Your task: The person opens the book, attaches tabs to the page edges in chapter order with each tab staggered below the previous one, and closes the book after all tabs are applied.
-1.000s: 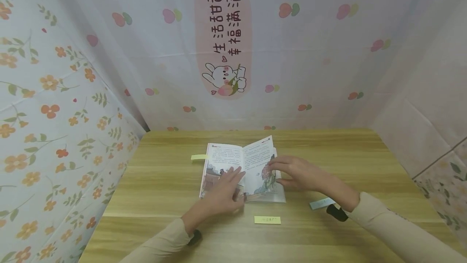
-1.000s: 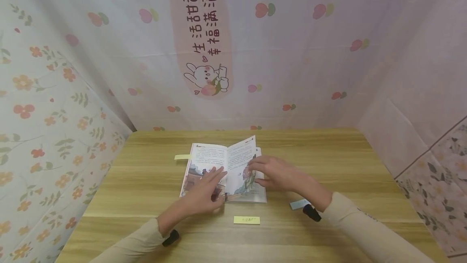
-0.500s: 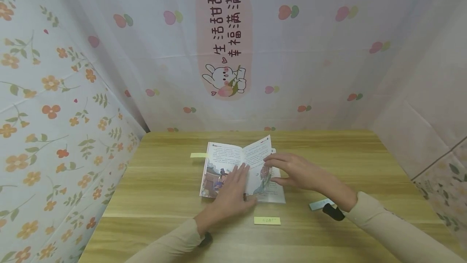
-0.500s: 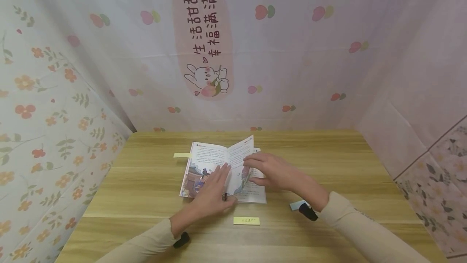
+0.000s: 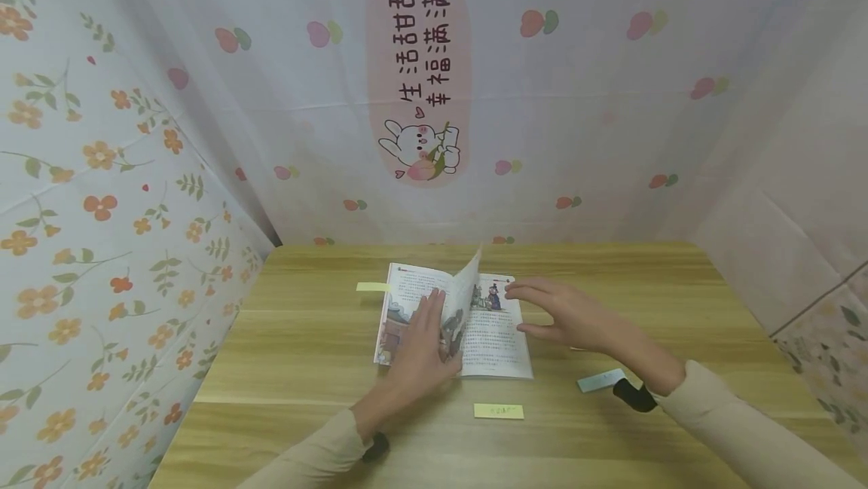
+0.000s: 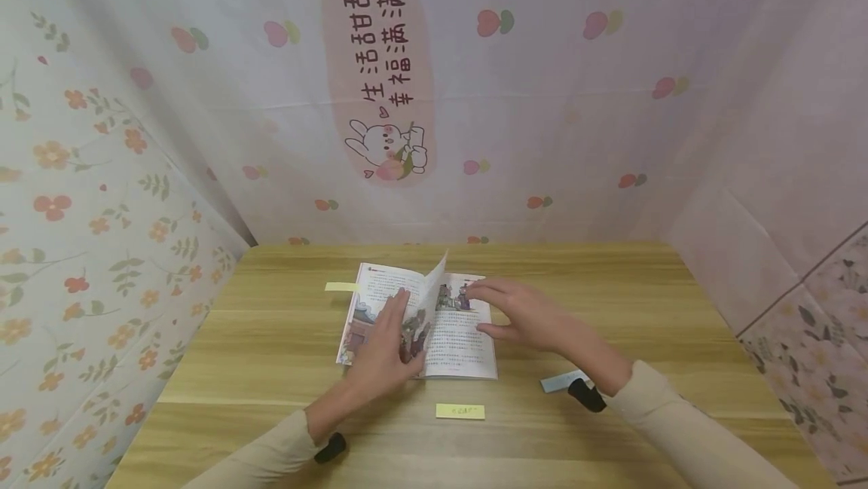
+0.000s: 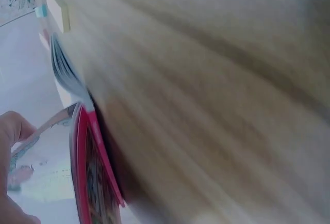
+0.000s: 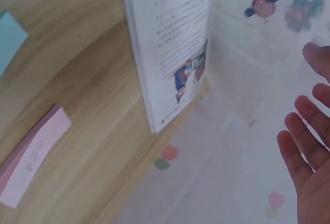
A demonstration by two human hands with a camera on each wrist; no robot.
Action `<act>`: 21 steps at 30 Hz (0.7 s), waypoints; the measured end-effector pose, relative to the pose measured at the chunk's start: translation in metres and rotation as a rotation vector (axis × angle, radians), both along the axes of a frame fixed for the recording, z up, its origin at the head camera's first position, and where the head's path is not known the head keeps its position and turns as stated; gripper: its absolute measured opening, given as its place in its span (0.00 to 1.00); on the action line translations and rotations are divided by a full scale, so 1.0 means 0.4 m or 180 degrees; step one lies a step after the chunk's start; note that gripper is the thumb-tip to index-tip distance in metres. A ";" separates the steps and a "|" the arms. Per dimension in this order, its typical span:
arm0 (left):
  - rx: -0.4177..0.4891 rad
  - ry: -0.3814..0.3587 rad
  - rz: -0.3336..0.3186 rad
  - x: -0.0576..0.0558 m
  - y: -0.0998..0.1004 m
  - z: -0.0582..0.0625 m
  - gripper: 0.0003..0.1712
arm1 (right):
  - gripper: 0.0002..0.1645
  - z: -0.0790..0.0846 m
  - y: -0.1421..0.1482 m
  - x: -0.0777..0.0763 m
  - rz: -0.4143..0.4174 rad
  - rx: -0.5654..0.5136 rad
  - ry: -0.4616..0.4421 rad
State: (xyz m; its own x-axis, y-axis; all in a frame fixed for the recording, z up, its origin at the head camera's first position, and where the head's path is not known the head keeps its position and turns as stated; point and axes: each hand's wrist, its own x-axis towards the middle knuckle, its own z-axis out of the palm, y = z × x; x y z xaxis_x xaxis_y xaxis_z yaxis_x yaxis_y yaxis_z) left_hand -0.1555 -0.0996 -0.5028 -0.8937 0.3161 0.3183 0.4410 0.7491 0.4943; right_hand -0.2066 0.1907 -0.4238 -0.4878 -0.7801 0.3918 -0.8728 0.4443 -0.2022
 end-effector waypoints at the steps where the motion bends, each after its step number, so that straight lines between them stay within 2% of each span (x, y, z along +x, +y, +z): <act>1: 0.0077 0.0039 0.0024 -0.001 -0.005 0.003 0.62 | 0.33 0.000 0.005 0.002 -0.0037 -0.0001 -0.0016; 5: 0.0268 0.0214 0.0076 -0.007 -0.026 0.015 0.62 | 0.34 -0.004 0.024 0.007 -0.0119 0.0018 -0.0026; 10: 0.0312 0.0413 0.0121 -0.010 -0.056 0.033 0.63 | 0.34 -0.010 0.043 0.011 -0.0147 0.0088 -0.0041; 13: 0.0308 0.0463 0.0151 -0.009 -0.074 0.040 0.63 | 0.33 -0.015 0.050 0.014 -0.0207 0.0169 -0.0166; 16: 0.0211 0.0525 0.0151 -0.011 -0.091 0.041 0.63 | 0.31 -0.028 0.054 0.020 -0.0271 0.0312 -0.0348; 21: -0.0035 0.0579 0.0195 -0.016 -0.112 0.035 0.64 | 0.28 -0.069 0.049 0.031 -0.0228 0.0607 -0.0625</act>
